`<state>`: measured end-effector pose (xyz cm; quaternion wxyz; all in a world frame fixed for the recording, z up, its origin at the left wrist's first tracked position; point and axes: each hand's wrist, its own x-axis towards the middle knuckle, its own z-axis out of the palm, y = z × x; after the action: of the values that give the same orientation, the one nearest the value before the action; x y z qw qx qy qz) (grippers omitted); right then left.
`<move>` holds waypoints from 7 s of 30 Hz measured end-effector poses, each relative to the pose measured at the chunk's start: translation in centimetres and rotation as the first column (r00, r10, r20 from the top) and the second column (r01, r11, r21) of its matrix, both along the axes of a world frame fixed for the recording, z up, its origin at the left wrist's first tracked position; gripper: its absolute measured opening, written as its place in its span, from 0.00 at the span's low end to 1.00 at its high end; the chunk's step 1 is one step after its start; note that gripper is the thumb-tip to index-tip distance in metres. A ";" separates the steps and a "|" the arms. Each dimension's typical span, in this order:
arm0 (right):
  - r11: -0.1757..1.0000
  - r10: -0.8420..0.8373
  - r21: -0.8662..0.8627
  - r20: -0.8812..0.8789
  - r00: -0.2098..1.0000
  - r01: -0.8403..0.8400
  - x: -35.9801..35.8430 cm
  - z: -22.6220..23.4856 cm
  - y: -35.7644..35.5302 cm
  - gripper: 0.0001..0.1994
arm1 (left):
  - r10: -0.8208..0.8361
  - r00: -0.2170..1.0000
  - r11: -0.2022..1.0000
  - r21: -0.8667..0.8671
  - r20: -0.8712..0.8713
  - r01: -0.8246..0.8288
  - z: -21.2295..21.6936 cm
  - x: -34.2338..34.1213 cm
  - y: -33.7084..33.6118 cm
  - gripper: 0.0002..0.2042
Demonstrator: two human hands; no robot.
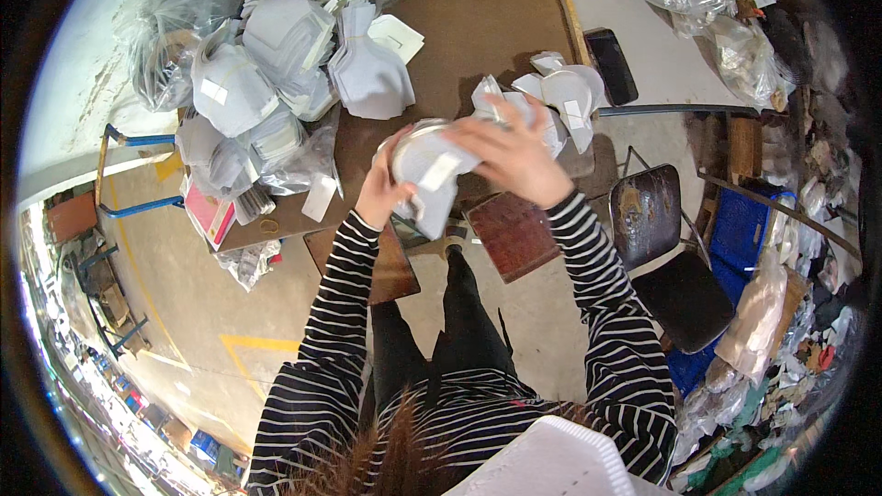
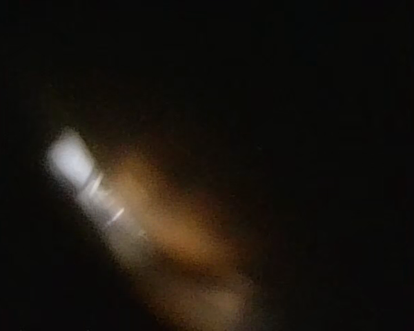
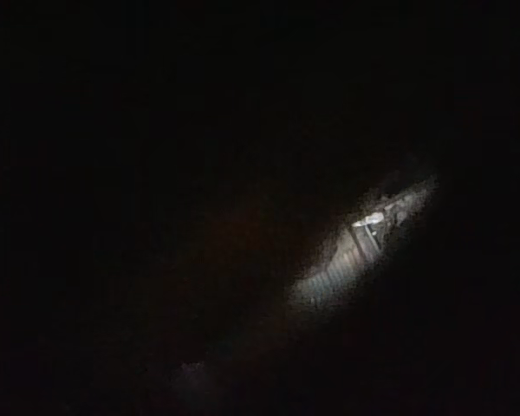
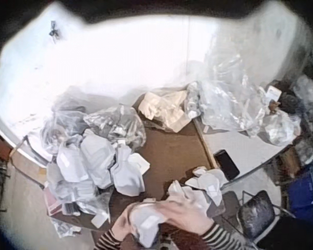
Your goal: The person sorts folded white textile items on a table, bundles them, and places them into a large white sack. The person also writes on a small paper label and attaches it to a bundle.
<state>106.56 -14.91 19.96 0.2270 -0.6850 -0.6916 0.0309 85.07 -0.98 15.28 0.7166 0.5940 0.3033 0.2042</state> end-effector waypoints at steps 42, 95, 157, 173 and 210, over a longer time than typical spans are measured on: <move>0.059 -0.973 -0.263 -0.229 -0.003 0.963 -2.3 -15.7 -4.6 0.38 | 0.421 0.668 0.899 0.382 -0.614 -0.215 -5.1 -0.9 -0.9 0.34; 0.967 -0.228 0.073 -0.181 0.957 0.244 -3.9 0.2 11.0 0.34 | 0.274 0.931 0.953 -0.066 -0.240 -0.297 -3.5 -3.5 5.4 0.34; 0.884 -0.212 -0.397 -0.810 -0.547 0.245 -17.4 -14.8 6.0 0.27 | 0.336 0.934 0.821 -0.523 0.124 -0.226 -6.7 -12.3 0.4 0.23; 0.818 -0.573 -0.503 -0.660 -0.486 -0.281 -50.6 -1.5 0.5 0.31 | 0.526 0.716 0.807 -0.534 0.458 -0.251 4.4 -47.4 -10.2 0.37; 0.178 -0.900 -0.794 -0.369 0.230 -0.581 -87.8 -40.2 57.9 0.27 | 0.741 0.669 0.651 0.313 -0.063 -0.692 -30.9 -86.5 34.1 0.36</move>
<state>18.76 42.95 -20.26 0.1036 -0.5665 -0.0641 0.8150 -1.46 33.10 -15.66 0.4600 0.5304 0.5491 0.4533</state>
